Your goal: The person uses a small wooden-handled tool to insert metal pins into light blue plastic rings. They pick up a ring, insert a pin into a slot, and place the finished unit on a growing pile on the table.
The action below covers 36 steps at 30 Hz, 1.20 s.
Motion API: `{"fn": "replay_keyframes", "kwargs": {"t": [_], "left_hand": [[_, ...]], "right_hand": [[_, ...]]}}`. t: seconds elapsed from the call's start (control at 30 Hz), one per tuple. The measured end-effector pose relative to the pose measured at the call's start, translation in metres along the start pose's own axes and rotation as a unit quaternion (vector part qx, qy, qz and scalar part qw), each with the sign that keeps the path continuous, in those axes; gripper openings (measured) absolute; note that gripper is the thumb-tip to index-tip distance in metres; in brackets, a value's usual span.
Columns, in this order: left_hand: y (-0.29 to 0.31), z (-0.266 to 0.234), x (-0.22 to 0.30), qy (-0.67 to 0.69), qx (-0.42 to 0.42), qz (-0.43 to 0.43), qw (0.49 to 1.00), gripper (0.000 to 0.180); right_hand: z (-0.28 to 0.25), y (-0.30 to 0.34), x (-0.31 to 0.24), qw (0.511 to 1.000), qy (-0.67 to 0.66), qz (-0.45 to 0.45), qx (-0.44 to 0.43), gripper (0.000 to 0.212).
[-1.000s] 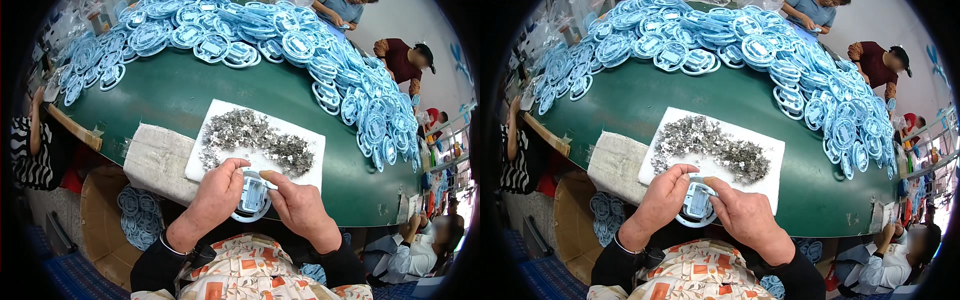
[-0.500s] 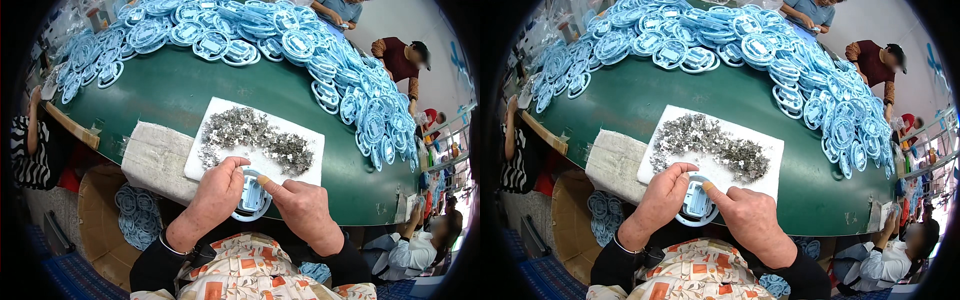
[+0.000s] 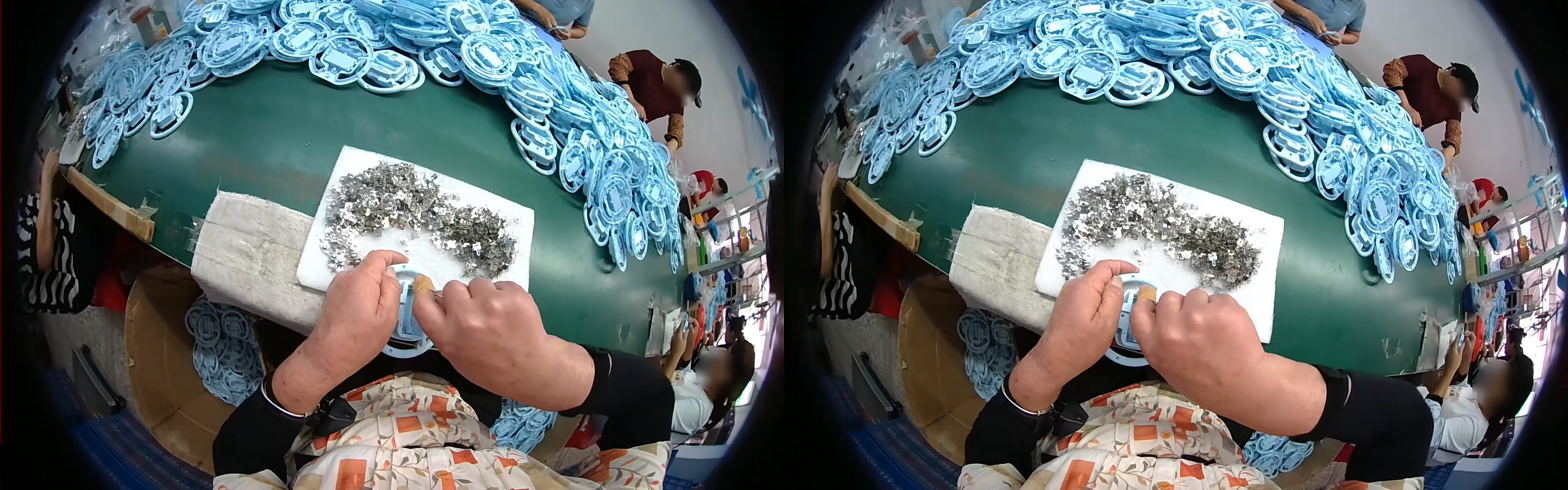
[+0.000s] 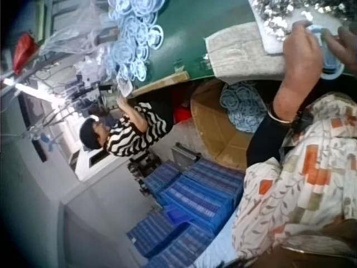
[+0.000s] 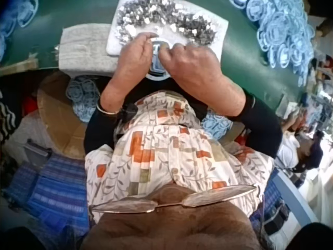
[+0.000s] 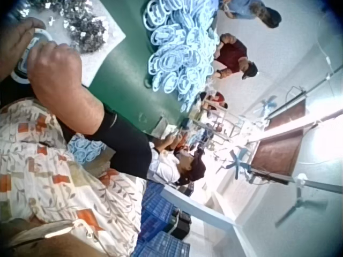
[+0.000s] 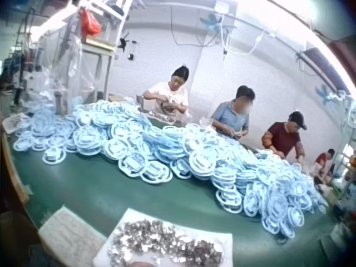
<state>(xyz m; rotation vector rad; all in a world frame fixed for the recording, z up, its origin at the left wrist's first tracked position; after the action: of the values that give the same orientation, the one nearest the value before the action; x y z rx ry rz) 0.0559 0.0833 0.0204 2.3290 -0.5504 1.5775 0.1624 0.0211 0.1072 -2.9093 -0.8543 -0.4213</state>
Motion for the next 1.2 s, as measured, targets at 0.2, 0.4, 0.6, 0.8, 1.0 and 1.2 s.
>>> {"fn": "replay_keyframes", "kwargs": {"t": [0.2, 0.4, 0.6, 0.8, 1.0, 1.2], "left_hand": [[0.001, -0.001, -0.005, 0.072, -0.029, -0.049, 0.996, 0.028], [0.007, 0.007, 0.005, 0.303, -0.076, -0.064, 0.948, 0.029], [0.011, 0.017, 0.030, 0.276, -0.153, -0.031, 0.949, 0.039], [0.010, 0.028, 0.057, 0.041, -0.173, 0.129, 0.975, 0.046], [0.020, 0.042, 0.028, 0.482, -0.243, -0.053, 0.840, 0.046], [0.027, 0.053, 0.025, 0.513, -0.270, -0.047, 0.813, 0.045]], "right_hand": [[-0.006, 0.006, 0.032, 0.979, -0.202, 0.041, 0.003, 0.023], [0.058, 0.054, 0.041, 0.683, -0.658, 0.305, 0.087, 0.033], [0.059, 0.069, 0.037, 0.480, -0.816, 0.301, 0.113, 0.034], [0.046, 0.077, 0.040, 0.464, -0.834, 0.269, 0.126, 0.033], [0.057, 0.077, 0.038, 0.562, -0.754, 0.273, 0.202, 0.030], [0.048, 0.071, 0.041, 0.628, -0.695, 0.306, 0.171, 0.024]]}}
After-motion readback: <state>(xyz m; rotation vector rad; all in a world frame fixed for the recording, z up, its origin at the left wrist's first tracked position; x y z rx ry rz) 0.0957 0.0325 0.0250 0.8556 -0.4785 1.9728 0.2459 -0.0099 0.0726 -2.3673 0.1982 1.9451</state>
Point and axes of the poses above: each hand's wrist, its own y-axis away from the middle knuckle, its own z-axis out of the palm, x = y × z, the point moved 6 cm from there along -y, towards the middle knuckle, and after that the axes turned 1 degree about -y, right-handed, at the moved point
